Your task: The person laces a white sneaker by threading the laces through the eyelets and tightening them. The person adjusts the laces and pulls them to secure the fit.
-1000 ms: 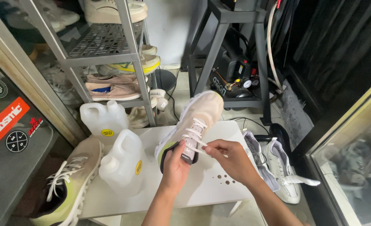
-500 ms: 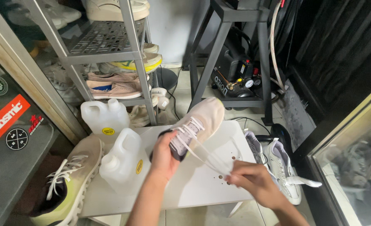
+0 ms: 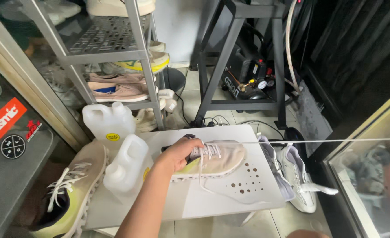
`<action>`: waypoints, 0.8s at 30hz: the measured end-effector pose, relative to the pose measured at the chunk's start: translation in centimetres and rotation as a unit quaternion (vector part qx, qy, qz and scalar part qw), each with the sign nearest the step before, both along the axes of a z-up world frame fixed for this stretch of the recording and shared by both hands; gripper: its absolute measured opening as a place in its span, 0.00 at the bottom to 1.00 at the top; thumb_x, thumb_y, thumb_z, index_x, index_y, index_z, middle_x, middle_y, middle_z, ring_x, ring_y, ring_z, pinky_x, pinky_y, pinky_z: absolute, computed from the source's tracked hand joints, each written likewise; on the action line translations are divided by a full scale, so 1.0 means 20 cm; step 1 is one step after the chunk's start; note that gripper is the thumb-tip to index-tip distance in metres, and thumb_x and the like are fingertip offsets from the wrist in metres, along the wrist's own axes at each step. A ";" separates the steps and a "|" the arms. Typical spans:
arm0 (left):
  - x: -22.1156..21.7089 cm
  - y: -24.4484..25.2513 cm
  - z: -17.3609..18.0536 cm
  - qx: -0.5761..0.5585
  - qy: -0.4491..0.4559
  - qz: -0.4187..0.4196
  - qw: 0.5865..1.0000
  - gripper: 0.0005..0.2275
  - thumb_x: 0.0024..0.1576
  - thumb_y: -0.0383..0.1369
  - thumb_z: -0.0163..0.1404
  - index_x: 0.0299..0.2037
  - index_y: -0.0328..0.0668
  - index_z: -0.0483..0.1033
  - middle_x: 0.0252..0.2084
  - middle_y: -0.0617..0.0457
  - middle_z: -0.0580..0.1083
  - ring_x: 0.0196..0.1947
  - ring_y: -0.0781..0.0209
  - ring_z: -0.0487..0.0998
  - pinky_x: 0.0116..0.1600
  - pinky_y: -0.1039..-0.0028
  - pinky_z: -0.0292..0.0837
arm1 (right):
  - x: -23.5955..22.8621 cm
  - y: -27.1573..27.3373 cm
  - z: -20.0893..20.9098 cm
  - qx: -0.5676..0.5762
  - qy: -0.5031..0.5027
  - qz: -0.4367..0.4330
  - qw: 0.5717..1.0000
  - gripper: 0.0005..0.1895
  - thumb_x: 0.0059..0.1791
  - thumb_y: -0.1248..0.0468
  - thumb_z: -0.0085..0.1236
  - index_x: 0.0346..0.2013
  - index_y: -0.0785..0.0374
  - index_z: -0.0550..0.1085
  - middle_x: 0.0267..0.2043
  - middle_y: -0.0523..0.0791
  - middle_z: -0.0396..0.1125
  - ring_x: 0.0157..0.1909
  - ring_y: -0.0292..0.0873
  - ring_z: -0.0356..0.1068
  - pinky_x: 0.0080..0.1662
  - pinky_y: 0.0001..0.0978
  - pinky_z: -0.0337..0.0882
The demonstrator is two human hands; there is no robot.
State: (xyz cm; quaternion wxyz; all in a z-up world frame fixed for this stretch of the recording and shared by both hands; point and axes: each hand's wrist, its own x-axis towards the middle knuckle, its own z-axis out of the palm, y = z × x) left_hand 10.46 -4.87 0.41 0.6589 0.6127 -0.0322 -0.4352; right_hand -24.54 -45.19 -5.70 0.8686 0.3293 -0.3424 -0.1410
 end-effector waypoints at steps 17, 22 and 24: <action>0.05 -0.05 -0.15 0.019 -0.079 0.014 0.997 0.26 0.40 0.27 0.54 0.51 0.23 0.65 0.45 0.33 0.69 0.47 0.41 0.73 0.50 0.54 0.69 | 1.35 1.34 0.24 -0.653 0.498 -0.312 0.478 0.03 0.47 0.73 0.52 0.34 0.64 0.71 0.27 0.46 0.66 0.30 0.39 0.70 0.39 0.27 0.73; 0.03 -0.04 -0.15 0.061 -0.097 0.020 0.993 0.28 0.40 0.30 0.55 0.52 0.26 0.66 0.47 0.35 0.70 0.49 0.44 0.72 0.51 0.54 0.69 | 1.40 1.31 0.12 -0.670 0.490 -0.331 0.448 0.03 0.48 0.71 0.52 0.35 0.68 0.70 0.28 0.48 0.68 0.29 0.38 0.71 0.38 0.24 0.73; 0.00 -0.05 -0.09 0.070 -0.112 0.011 0.991 0.27 0.40 0.32 0.56 0.51 0.26 0.67 0.46 0.35 0.71 0.49 0.45 0.73 0.51 0.54 0.69 | 1.40 1.31 0.12 -0.672 0.496 -0.329 0.441 0.03 0.48 0.71 0.52 0.35 0.68 0.70 0.29 0.48 0.69 0.30 0.37 0.71 0.38 0.23 0.73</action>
